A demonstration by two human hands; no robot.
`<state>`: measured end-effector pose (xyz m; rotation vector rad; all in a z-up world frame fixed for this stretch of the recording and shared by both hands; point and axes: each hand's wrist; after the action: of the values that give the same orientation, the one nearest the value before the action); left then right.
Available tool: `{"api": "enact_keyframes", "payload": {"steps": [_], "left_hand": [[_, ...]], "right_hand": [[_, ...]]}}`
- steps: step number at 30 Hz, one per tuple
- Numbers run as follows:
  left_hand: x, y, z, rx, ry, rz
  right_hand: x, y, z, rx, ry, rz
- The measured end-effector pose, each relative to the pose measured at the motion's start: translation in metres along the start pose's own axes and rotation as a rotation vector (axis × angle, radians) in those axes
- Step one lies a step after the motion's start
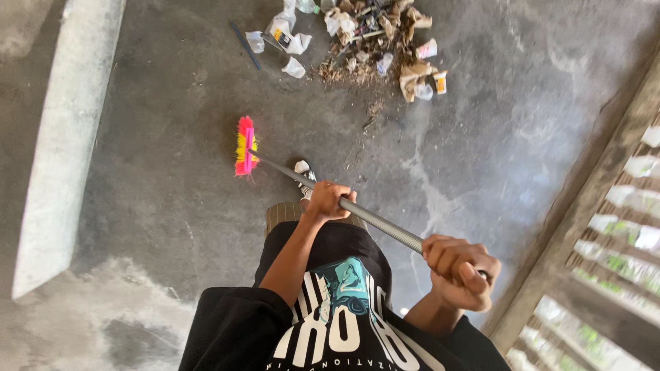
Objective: The person sweeps debris and trash into a pile on a balcony using a broom.
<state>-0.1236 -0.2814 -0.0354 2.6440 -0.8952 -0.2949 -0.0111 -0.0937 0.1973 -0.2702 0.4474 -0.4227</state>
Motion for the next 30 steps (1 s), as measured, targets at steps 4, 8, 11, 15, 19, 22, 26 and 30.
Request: {"api": "enact_keyframes", "payload": {"steps": [4,8,11,15,19,22,26,30], "left_hand": [[0.008,-0.017,0.012,-0.126,0.007,-0.004],[-0.006,-0.030,0.012,-0.065,-0.117,0.115],[-0.015,-0.041,-0.007,0.051,-0.341,0.186],[-0.009,-0.056,-0.042,0.009,-0.374,0.362],[0.025,-0.061,-0.095,0.030,-0.517,0.603],[0.061,-0.070,-0.129,0.168,-0.603,0.741],[0.137,-0.092,-0.155,0.329,-0.649,0.911],[0.222,-0.105,-0.175,0.450,-0.636,1.264]], "right_hand": [[0.011,0.002,0.012,0.051,-0.109,0.082],[0.046,-0.031,0.044,0.276,-0.122,0.131],[0.068,-0.046,0.067,0.311,-0.037,0.134],[0.118,-0.050,0.095,0.291,0.132,0.124],[0.189,-0.066,0.124,0.302,0.289,0.001],[0.246,-0.085,0.141,0.231,0.402,-0.168],[0.321,-0.092,0.165,0.224,0.509,-0.161],[0.392,-0.120,0.204,0.253,0.486,0.013]]}}
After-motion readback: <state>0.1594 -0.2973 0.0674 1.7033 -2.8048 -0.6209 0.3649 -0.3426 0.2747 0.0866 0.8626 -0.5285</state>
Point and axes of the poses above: each hand's wrist, its own x-axis away from the middle knuckle, its own y-axis out of the back of the hand, z = x × y, and after that the axes turned 4 degrees about x, right-handed
